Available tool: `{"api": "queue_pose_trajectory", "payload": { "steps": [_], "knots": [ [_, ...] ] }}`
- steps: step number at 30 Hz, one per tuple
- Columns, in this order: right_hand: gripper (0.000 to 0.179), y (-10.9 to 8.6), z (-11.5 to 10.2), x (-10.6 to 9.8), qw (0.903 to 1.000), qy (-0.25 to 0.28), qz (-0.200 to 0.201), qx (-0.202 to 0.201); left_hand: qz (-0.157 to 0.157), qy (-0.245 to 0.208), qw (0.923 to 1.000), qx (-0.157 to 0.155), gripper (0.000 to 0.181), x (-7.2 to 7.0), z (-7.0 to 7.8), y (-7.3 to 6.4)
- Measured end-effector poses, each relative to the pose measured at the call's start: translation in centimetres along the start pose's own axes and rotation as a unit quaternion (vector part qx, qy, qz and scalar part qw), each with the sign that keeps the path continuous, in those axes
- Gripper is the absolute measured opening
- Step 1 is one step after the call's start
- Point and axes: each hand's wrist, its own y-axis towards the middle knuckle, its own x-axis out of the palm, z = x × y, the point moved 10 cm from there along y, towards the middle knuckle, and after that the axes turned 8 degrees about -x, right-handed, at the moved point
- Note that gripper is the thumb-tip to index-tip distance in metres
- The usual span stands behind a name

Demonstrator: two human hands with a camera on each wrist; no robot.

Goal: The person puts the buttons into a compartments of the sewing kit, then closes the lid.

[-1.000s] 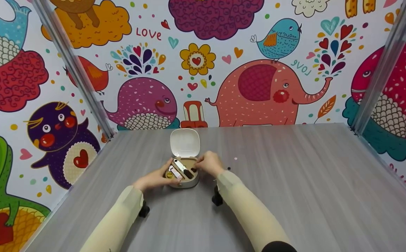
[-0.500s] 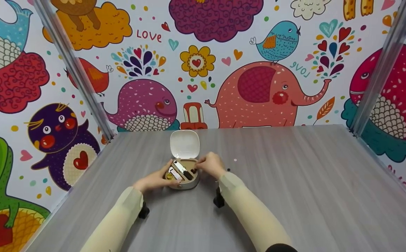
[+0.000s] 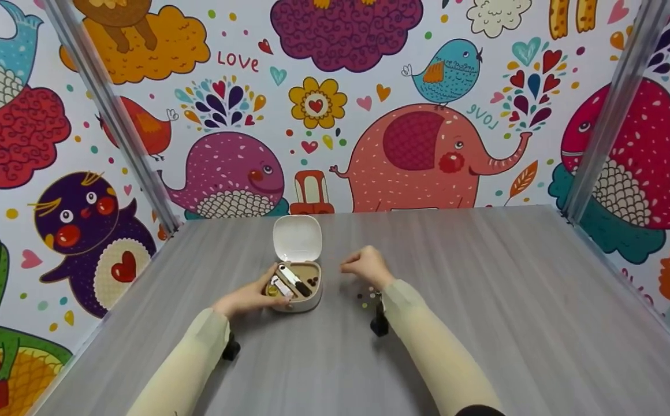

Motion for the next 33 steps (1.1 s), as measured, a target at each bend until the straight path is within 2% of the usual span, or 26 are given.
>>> {"api": "queue_pose_trajectory", "payload": {
  "steps": [7, 10, 18, 26, 33],
  "knots": [
    [0.017, -1.8, 2.4, -1.1, 0.9994, 0.024, -0.007, 0.023, 0.001, -0.006, 0.9999, -0.010, 0.113, 0.1, -0.7, -0.4],
    [0.018, -2.6, 3.1, -1.6, 0.9995, 0.027, -0.010, 0.015, 0.000, -0.008, 0.9998, -0.018, 0.114, 0.0, -1.0, -0.5],
    [0.020, -4.6, 4.5, -3.3, 0.9996, 0.024, -0.011, -0.001, -0.004, -0.011, 0.9999, -0.006, 0.113, -0.1, -0.6, -0.2],
    [0.020, -5.5, 5.6, -3.5, 0.9991, 0.020, -0.029, 0.022, -0.006, -0.012, 0.9999, 0.000, 0.112, 0.1, -0.1, 0.3],
    [0.019, -5.3, 5.7, -3.2, 0.9992, -0.007, -0.022, 0.031, 0.001, -0.006, 0.9999, -0.009, 0.113, -0.2, -0.2, 0.2]
  ]
}}
